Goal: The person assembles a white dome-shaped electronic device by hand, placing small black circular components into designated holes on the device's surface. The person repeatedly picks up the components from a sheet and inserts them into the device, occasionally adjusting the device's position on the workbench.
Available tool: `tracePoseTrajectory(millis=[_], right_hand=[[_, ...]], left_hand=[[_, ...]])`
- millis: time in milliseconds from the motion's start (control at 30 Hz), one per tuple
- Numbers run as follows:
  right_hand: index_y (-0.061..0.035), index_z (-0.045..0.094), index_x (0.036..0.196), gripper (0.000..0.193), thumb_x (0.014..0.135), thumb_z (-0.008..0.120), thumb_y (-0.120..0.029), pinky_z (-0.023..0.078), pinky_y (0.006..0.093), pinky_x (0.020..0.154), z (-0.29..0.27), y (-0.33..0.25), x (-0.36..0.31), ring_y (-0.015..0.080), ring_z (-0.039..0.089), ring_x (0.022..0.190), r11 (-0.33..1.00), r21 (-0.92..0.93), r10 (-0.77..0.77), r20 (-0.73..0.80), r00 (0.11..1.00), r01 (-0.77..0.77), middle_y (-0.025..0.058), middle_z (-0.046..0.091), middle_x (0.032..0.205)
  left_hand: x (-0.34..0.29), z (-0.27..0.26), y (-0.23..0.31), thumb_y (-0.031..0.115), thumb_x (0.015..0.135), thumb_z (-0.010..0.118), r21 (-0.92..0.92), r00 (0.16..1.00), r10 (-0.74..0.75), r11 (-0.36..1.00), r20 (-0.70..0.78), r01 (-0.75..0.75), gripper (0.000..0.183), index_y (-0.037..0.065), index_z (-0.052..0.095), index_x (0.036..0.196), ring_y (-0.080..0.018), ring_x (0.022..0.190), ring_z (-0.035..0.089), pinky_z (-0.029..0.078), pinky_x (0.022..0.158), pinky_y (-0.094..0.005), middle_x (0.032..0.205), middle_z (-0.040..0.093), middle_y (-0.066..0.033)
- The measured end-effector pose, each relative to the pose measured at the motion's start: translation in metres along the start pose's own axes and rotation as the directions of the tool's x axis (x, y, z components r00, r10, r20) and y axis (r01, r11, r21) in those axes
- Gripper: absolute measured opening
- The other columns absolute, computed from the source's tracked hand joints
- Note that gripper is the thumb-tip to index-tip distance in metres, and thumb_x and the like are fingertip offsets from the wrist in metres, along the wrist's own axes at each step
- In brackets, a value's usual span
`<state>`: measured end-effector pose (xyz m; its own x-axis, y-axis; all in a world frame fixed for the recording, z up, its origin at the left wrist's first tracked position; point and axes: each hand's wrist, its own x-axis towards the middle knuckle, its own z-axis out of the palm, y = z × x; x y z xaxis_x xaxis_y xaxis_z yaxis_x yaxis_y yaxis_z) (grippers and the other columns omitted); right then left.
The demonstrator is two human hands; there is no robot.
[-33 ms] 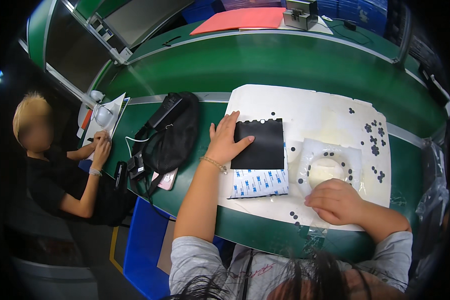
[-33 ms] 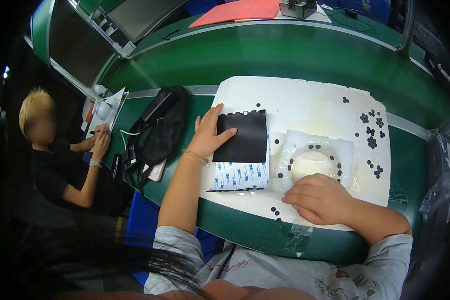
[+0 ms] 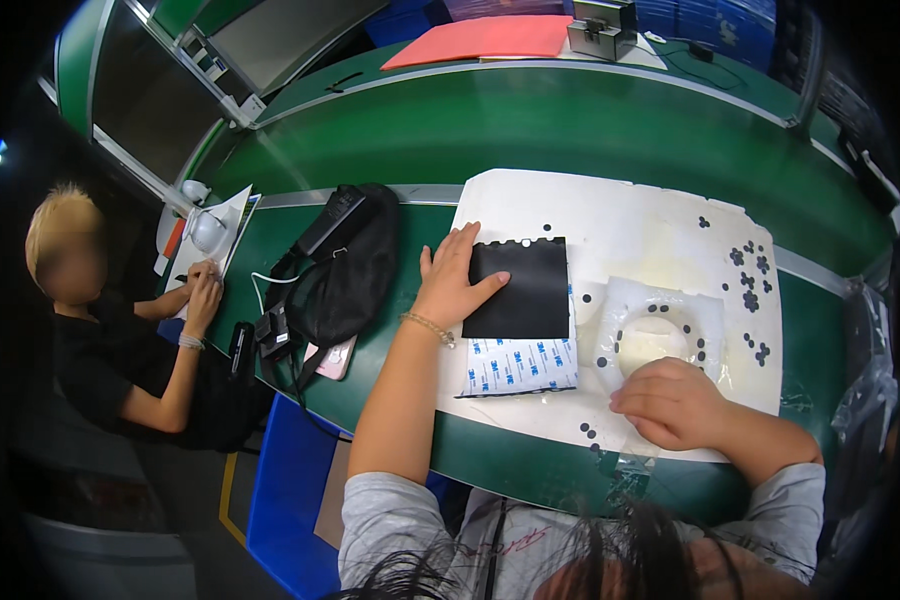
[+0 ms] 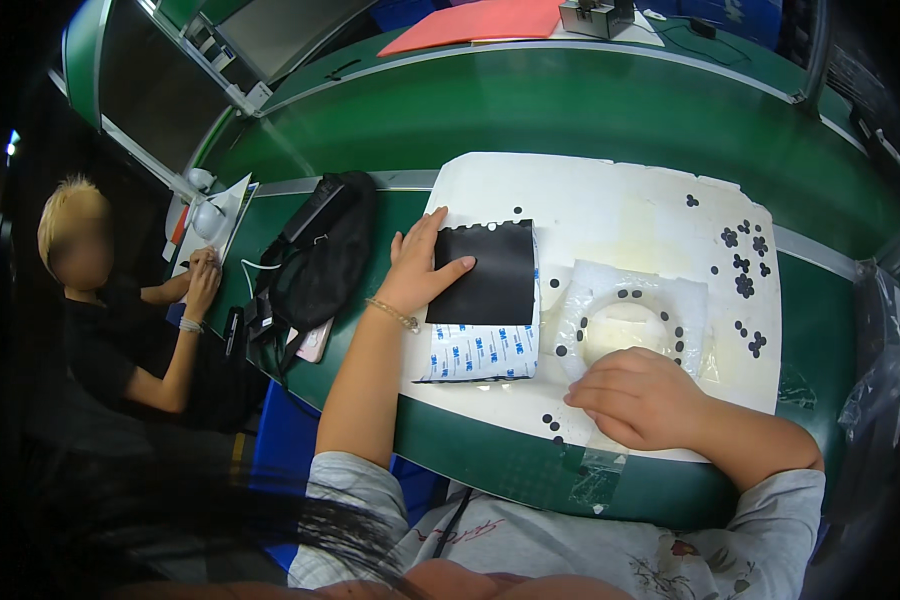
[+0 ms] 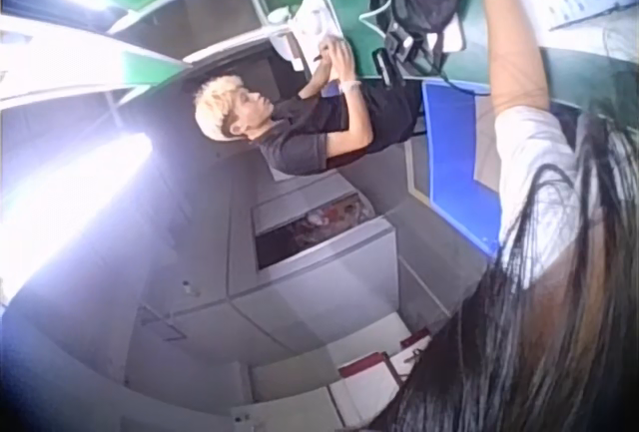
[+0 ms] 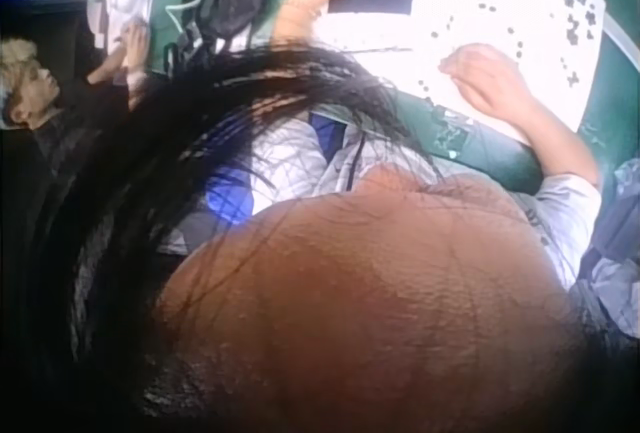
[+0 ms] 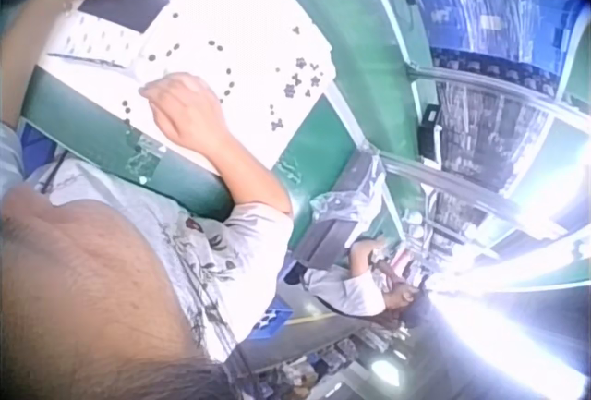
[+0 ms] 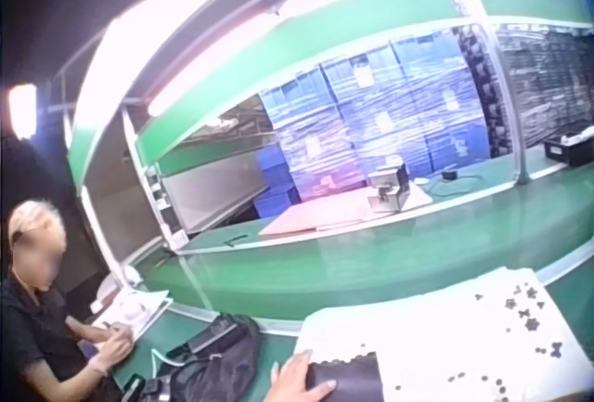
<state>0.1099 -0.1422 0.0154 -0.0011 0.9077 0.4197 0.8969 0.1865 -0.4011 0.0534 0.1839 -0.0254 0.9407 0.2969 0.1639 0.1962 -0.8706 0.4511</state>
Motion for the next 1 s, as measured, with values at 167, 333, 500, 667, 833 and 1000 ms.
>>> tracePoseTrajectory(millis=[167,333,500,667,833,1000], right_hand=[[-0.0088,0.063,0.095,0.025,0.070,0.061,-0.006,0.047,0.0332,0.074,0.0015,-0.0020,0.0010,0.0216,0.058,0.086,1.000,-0.001,0.022,-0.006,1.000,-0.022,0.0032,0.061,0.094],[-0.0086,0.063,0.093,0.024,0.070,0.061,-0.006,0.047,0.0334,0.074,0.0023,-0.0014,0.0020,0.0216,0.058,0.085,1.000,-0.021,0.016,-0.008,1.000,-0.016,0.0033,0.062,0.091],[-0.0088,0.063,0.093,0.024,0.070,0.061,-0.006,0.047,0.0332,0.074,0.0013,-0.0022,0.0030,0.0213,0.059,0.085,1.000,-0.025,0.009,-0.024,1.000,-0.009,0.0031,0.061,0.090],[-0.0092,0.063,0.093,0.024,0.070,0.062,-0.006,0.047,0.0331,0.074,0.0022,-0.0023,0.0011,0.0210,0.058,0.085,1.000,-0.006,0.023,-0.023,0.999,-0.023,0.0028,0.061,0.092],[-0.0093,0.063,0.093,0.024,0.069,0.062,-0.006,0.048,0.0324,0.073,0.0016,-0.0026,0.0021,0.0206,0.059,0.086,1.000,-0.011,0.019,-0.018,1.000,-0.020,0.0026,0.062,0.092],[-0.0091,0.063,0.093,0.024,0.069,0.062,-0.006,0.047,0.0327,0.073,0.0018,-0.0014,0.0013,0.0206,0.059,0.085,1.000,-0.003,0.025,-0.016,1.000,-0.025,0.0025,0.062,0.092]], left_hand=[[0.0000,-0.0001,0.0002,0.045,0.074,0.062,-0.007,1.000,-0.005,1.000,-0.005,0.005,0.079,0.004,0.030,0.134,-0.0297,0.131,0.024,0.006,0.105,-0.0522,0.137,0.034,-0.0155],[0.0001,-0.0015,0.0021,0.045,0.074,0.062,-0.016,1.000,-0.023,1.000,0.003,0.023,0.079,0.004,0.030,0.134,-0.0283,0.131,0.023,0.005,0.105,-0.0515,0.138,0.033,-0.0142],[-0.0003,-0.0009,-0.0003,0.045,0.074,0.062,-0.017,1.000,-0.023,1.000,0.008,0.023,0.080,0.005,0.029,0.134,-0.0282,0.131,0.023,0.003,0.106,-0.0509,0.138,0.032,-0.0138],[-0.0011,-0.0008,0.0013,0.044,0.075,0.062,-0.002,1.000,-0.005,1.000,0.007,0.005,0.080,0.005,0.028,0.135,-0.0298,0.131,0.024,0.005,0.105,-0.0514,0.137,0.033,-0.0170],[-0.0012,-0.0001,0.0004,0.044,0.075,0.062,-0.001,1.000,0.004,1.000,0.001,-0.004,0.079,0.005,0.028,0.135,-0.0298,0.131,0.024,0.005,0.105,-0.0513,0.136,0.033,-0.0175],[-0.0004,-0.0006,0.0009,0.044,0.075,0.061,0.012,1.000,0.003,1.000,0.010,-0.003,0.078,0.005,0.029,0.134,-0.0302,0.131,0.024,0.005,0.105,-0.0515,0.136,0.033,-0.0178]])
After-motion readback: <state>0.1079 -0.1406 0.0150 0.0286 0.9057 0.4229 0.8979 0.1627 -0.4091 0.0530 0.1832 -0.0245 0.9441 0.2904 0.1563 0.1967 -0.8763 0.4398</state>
